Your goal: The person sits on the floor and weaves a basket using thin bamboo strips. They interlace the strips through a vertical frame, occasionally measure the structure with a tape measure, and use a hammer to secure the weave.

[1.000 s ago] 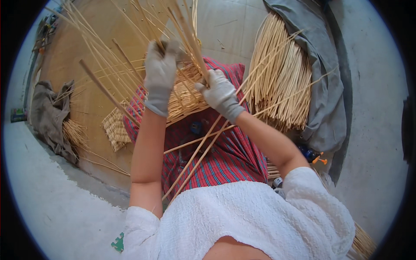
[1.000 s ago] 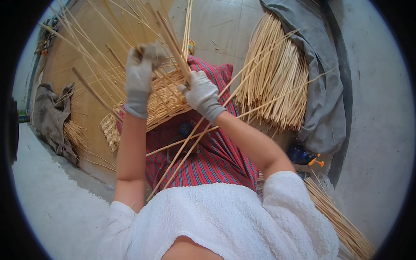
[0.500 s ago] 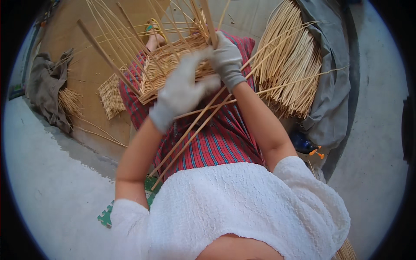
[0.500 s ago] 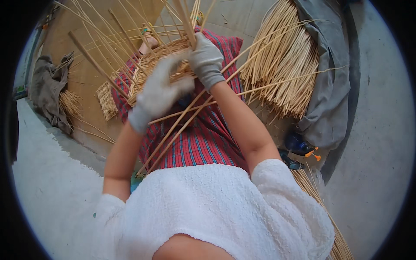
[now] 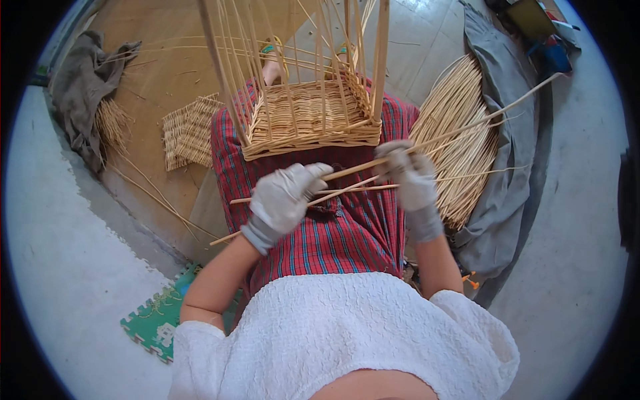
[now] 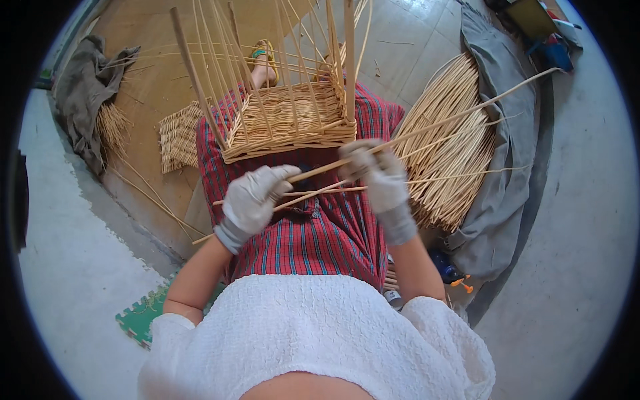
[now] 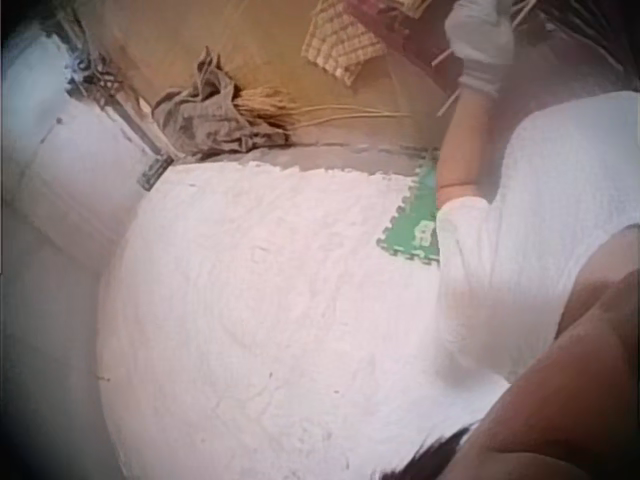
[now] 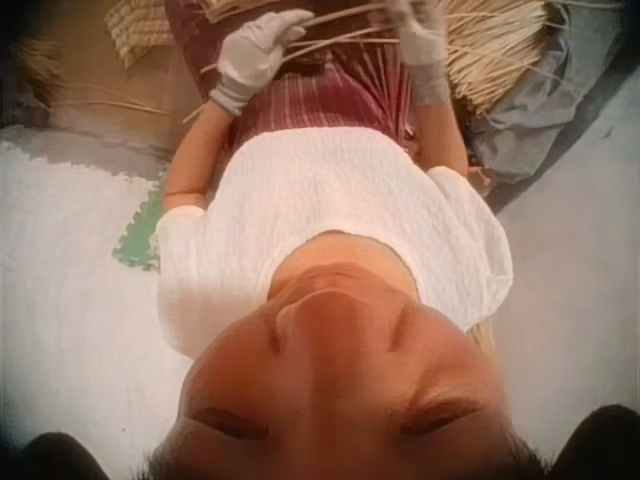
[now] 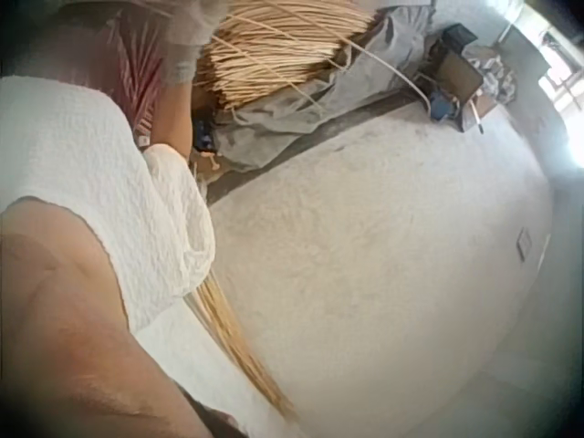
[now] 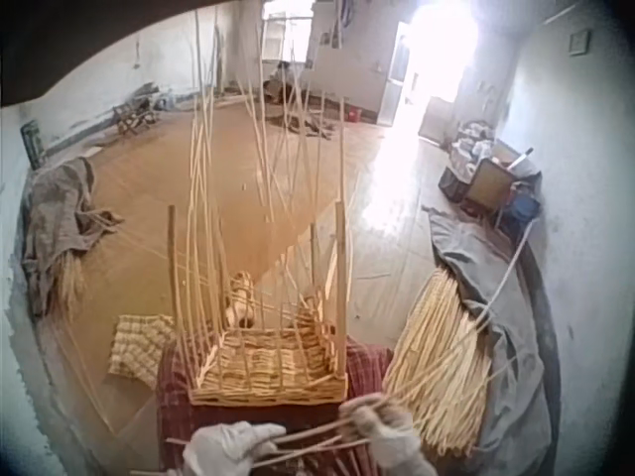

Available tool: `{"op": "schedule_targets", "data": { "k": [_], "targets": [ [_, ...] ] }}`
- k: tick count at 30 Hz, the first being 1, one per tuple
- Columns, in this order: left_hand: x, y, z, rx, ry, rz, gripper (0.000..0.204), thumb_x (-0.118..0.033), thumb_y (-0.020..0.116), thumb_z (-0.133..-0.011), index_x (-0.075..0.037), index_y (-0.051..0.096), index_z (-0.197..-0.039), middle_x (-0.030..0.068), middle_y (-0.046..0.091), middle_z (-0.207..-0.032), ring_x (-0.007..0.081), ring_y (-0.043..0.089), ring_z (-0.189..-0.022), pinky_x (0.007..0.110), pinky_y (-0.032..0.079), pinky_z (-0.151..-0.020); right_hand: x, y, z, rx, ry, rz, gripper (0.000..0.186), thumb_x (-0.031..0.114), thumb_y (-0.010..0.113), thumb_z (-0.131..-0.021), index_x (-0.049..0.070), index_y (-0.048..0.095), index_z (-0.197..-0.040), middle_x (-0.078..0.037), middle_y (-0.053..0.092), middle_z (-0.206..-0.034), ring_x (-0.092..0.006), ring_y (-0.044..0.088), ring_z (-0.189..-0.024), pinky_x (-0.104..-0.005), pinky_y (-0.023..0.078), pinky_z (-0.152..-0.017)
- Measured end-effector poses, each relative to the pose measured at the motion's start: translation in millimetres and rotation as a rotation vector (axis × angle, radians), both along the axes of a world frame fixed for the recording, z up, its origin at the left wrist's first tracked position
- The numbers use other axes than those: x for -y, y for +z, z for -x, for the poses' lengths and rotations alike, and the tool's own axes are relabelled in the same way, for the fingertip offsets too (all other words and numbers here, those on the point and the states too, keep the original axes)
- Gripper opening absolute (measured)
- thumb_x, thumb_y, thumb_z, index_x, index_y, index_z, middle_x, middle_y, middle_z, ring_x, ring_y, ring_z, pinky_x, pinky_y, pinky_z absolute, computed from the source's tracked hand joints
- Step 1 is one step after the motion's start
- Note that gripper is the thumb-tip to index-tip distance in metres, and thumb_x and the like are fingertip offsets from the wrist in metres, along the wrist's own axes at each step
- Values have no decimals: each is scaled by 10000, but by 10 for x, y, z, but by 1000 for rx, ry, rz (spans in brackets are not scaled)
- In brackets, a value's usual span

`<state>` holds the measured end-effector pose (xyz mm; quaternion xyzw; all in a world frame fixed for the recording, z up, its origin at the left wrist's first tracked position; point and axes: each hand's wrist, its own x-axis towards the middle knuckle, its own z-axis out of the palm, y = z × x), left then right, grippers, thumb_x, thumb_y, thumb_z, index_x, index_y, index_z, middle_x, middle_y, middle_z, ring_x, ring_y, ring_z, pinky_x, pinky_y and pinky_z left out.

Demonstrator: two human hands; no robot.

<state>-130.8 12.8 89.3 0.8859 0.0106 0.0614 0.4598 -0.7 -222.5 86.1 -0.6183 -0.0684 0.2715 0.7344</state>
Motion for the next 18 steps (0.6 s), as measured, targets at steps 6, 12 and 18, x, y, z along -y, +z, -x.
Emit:
{"op": "schedule_targets", "data": {
  "k": [6, 12, 18],
  "targets": [
    [-344, -85, -469, 151, -135, -279, 227, -222, 698, -953, -137, 723, -1162, 123, 720, -1008, 316, 687, -858, 429, 525, -790, -39, 220, -243, 182, -155, -20, 108, 87, 648, -1029, 20, 621, -1110, -118, 718, -1011, -190, 727, -903, -319, 644, -745],
    [-825, 83, -1148, 223, 28, -1312, 610, -196, 586, -964, -320, 501, -1555, 18, 690, -1088, 148, 644, -704, 320, 467, -733, 241, 155, -553, 404, -192, 38, 94, 27, 640, -1019, 30, 595, -1101, -119, 709, -1019, -216, 733, -926, -344, 655, -802],
    [-1158, -61, -842, 253, 104, -1316, 441, -358, 616, -974, -277, 621, -1408, -35, 626, -811, 118, 611, -630, 330, 421, -649, 144, -231, -388, 275, -244, 20, 114, 15, 657, -1006, 21, 588, -1096, -122, 719, -997, -196, 736, -876, -322, 644, -772]
  ]
}}
